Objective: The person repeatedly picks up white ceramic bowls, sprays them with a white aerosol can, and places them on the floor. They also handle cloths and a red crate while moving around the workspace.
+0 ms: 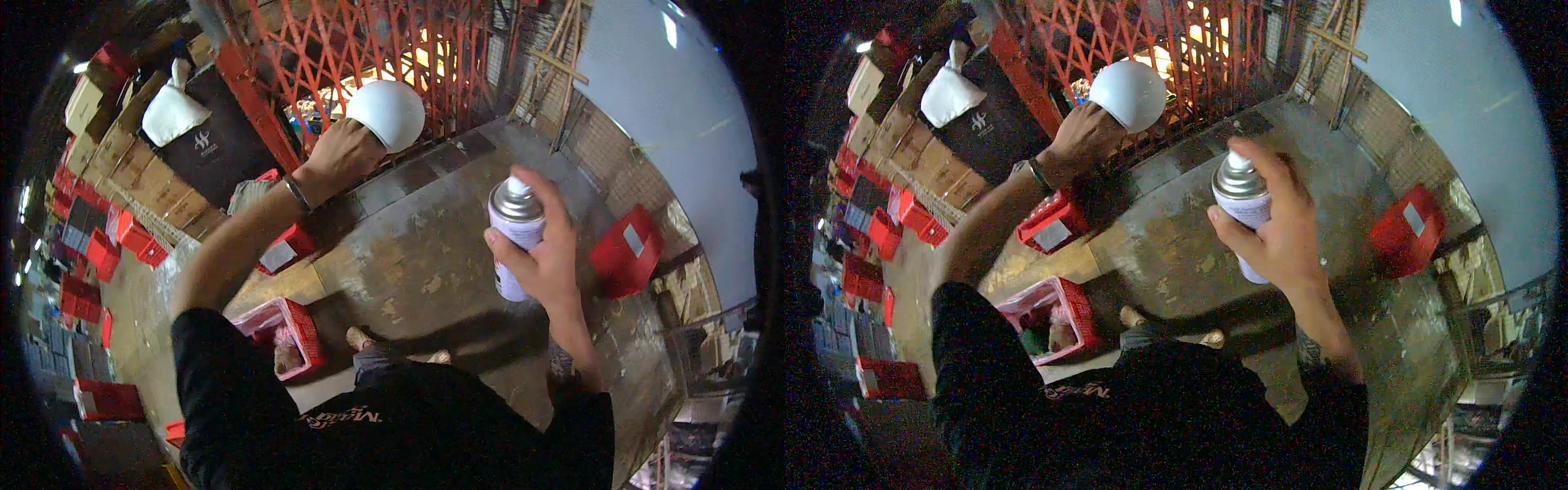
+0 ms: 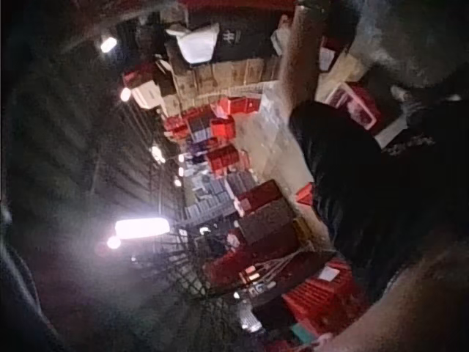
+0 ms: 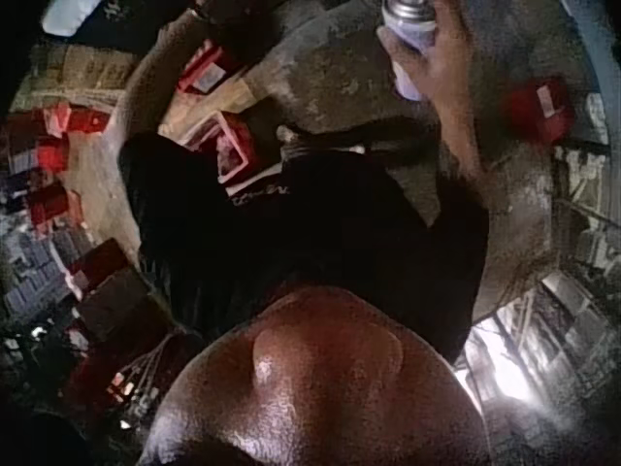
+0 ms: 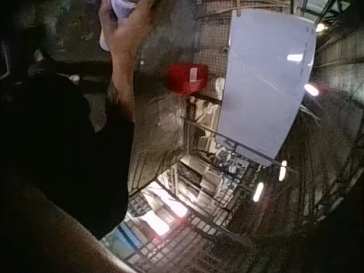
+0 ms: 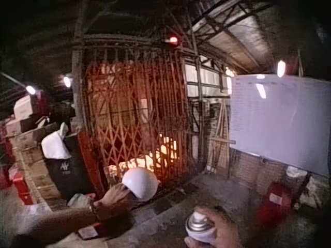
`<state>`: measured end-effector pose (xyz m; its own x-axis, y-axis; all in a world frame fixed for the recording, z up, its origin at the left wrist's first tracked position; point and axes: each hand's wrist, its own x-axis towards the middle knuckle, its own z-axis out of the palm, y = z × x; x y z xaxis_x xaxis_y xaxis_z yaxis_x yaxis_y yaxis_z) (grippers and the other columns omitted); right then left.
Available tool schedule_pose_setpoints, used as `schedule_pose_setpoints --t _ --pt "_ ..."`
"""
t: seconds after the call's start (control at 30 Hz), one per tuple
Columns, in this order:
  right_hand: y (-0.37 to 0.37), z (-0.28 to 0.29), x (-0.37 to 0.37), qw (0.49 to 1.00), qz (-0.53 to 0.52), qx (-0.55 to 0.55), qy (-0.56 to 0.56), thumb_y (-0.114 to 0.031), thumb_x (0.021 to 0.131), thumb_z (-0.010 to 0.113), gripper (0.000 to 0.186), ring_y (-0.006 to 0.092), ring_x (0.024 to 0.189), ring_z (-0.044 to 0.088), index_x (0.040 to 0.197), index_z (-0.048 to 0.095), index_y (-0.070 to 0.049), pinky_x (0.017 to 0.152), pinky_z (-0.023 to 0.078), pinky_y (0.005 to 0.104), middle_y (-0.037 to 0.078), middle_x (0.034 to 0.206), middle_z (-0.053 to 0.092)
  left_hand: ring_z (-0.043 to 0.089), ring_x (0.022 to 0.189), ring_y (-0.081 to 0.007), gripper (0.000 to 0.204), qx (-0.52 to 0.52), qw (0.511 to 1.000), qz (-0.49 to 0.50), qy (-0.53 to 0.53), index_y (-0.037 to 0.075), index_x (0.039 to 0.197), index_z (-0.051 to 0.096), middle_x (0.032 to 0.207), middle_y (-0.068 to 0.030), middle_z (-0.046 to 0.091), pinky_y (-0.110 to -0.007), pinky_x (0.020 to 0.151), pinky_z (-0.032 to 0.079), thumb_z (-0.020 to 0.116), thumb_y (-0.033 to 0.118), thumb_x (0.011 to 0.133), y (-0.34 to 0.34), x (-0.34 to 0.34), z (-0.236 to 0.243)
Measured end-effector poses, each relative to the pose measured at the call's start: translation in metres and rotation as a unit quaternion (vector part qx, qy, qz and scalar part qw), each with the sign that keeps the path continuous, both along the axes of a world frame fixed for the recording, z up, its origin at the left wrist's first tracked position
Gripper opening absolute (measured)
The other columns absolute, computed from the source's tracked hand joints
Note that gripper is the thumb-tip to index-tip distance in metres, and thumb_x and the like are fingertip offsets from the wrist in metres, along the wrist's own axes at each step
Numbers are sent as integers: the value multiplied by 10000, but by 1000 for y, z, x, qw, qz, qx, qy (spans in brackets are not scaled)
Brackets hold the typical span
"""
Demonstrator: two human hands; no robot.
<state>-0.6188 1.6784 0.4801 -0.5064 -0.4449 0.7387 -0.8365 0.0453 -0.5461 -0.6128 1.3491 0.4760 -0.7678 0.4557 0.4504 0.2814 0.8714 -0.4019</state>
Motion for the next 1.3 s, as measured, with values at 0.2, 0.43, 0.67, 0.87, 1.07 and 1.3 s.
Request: schedule_pose_setpoints --t 0.2,0.43,0.67,0.87,1.07,1.3 --pt "-108 71 -8 985 29 -40 167 -200 760 758 599 337 954 637 1322 549 -197 828 530 433 123 1051 670 672 934 -256 183 -73 989 35 -122 41 927 716 996 -113 699 -416 809 550 602 109 802 -67 -19 -69" --pt "-172 18 -12 994 47 59 77 -154 748 778 634 318 990 626 1337 542 -155 847 520 412 129 1129 633 655 1040 -208 245 -319 885 256 -224 114 1057 738 1079 -43 712 -339 805 514 626 151 843 -88 31 -24" --pt "-179 -97 -19 986 -2 103 -128 -105 762 800 687 226 1039 614 1375 492 -68 918 499 375 130 1205 597 669 1002 -205 214 -226 924 232 -202 129 1029 746 1061 -43 717 -351 813 513 618 173 864 -201 58 -49" --pt "-389 -27 -10 978 204 -37 -18 -135 762 808 768 240 1204 495 1413 411 -46 1029 412 379 133 1353 472 622 1075 -260 290 46 990 39 -129 68 1117 664 1155 -116 645 -394 840 515 599 233 888 -286 102 -104" --pt "-490 -14 -16 933 319 -150 -71 -161 788 727 822 317 1082 585 1471 281 -52 874 555 449 183 1306 471 568 1139 -363 408 253 966 44 -31 100 1239 604 1273 -176 577 -471 950 494 607 246 858 -346 172 -188" --pt "-505 -202 -91 961 202 160 -100 -213 760 781 809 271 1140 572 1450 387 -59 1004 451 389 137 1320 524 643 859 -392 156 592 530 573 198 18 867 687 871 -209 673 -487 741 484 594 116 788 -339 302 -394"
